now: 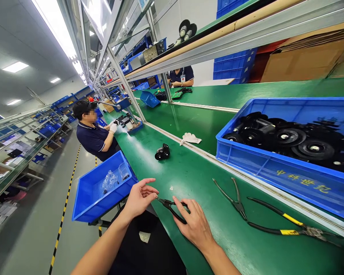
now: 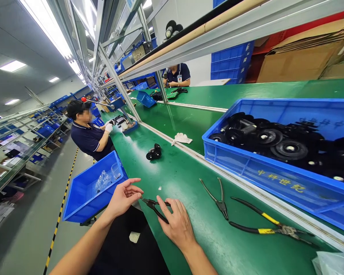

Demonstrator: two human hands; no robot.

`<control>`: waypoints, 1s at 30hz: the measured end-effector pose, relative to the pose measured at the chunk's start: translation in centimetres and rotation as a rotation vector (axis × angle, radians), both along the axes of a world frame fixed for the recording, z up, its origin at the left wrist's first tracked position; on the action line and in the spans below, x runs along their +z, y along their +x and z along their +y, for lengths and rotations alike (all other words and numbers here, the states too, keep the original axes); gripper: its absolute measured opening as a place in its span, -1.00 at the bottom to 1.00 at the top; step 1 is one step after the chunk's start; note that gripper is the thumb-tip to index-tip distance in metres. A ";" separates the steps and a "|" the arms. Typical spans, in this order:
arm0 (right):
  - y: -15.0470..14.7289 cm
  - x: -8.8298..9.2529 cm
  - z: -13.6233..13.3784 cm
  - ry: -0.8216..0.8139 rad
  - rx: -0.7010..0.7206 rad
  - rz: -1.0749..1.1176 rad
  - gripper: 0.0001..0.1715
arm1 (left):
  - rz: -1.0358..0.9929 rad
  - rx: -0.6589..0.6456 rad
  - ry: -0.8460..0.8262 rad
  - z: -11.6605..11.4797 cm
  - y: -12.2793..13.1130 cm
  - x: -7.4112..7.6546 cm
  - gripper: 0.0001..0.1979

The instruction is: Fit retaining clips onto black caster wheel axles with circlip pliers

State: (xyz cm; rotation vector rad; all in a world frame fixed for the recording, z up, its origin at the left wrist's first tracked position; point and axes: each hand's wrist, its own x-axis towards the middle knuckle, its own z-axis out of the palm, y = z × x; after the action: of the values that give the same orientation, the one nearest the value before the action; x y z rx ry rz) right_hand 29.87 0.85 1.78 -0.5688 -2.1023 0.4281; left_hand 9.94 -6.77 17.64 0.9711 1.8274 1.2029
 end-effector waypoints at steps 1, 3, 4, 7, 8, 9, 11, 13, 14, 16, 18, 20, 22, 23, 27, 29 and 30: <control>0.0 0.0 0.0 -0.011 0.009 0.003 -0.16 | 0.003 -0.010 -0.001 0.0 0.0 0.1 -0.37; 0.0 0.0 0.0 -0.035 0.036 0.012 -0.14 | 0.028 -0.038 -0.003 0.1 0.1 0.2 -0.37; 0.0 0.0 0.0 -0.048 0.049 0.018 -0.13 | 0.046 -0.054 -0.003 0.0 0.1 0.2 -0.37; -0.1 -0.1 0.0 -0.088 0.081 0.041 -0.12 | 0.072 -0.088 -0.008 0.0 -0.1 0.0 -0.37; -0.1 -0.2 -0.1 -0.108 0.084 0.055 -0.12 | 0.062 -0.094 -0.008 0.1 -0.4 -0.2 -0.37; -0.2 -0.3 -0.1 -0.133 0.081 0.075 -0.12 | 0.048 -0.099 -0.003 0.4 -0.7 -0.6 -0.38; -0.2 -0.4 0.0 -0.199 0.058 0.124 -0.15 | 0.037 -0.108 0.030 1.6 -1.8 -1.5 -0.41; -0.3 -0.4 0.2 -0.266 0.001 0.173 -0.19 | 0.103 -0.103 0.076 3.8 -3.4 -2.6 -0.46; -0.3 -0.4 0.3 -0.294 -0.033 0.193 -0.22 | 0.161 -0.093 0.094 5.4 -4.3 -3.1 -0.50; -0.4 -0.3 0.6 -0.336 -0.099 0.225 -0.26 | 0.285 -0.064 0.104 9.0 -6.3 -3.9 -0.56; -0.4 -0.3 0.9 -0.363 -0.135 0.248 -0.29 | 0.370 -0.041 0.097 12.7 -8.1 -4.3 -0.60; -0.4 -0.3 1.0 -0.385 -0.140 0.258 -0.30 | 0.443 -0.018 0.069 16.2 -9.5 -4.6 -0.61; -0.4 -0.4 1.1 -0.419 -0.131 0.249 -0.29 | 0.515 0.012 0.015 19.0 -10.6 -5.0 -0.63; -0.5 -0.5 1.1 -0.440 -0.127 0.239 -0.29 | 0.550 0.028 -0.017 20.1 -10.9 -5.2 -0.66; -0.5 -0.7 1.1 -0.504 -0.119 0.214 -0.29 | 0.677 0.067 -0.121 22.3 -11.1 -6.7 -0.74; -0.5 -0.7 1.1 -0.509 -0.112 0.215 -0.28 | 0.720 0.063 -0.138 22.5 -11.2 -7.4 -0.74; -0.5 -0.6 1.0 -0.510 -0.109 0.217 -0.28 | 0.733 0.060 -0.140 22.5 -11.2 -7.6 -0.75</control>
State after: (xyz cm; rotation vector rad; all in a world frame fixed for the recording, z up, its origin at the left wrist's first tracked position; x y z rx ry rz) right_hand 29.38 1.88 1.17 -0.8812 -1.7437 0.9313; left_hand -1.31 15.78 10.00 1.4003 2.4730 0.7763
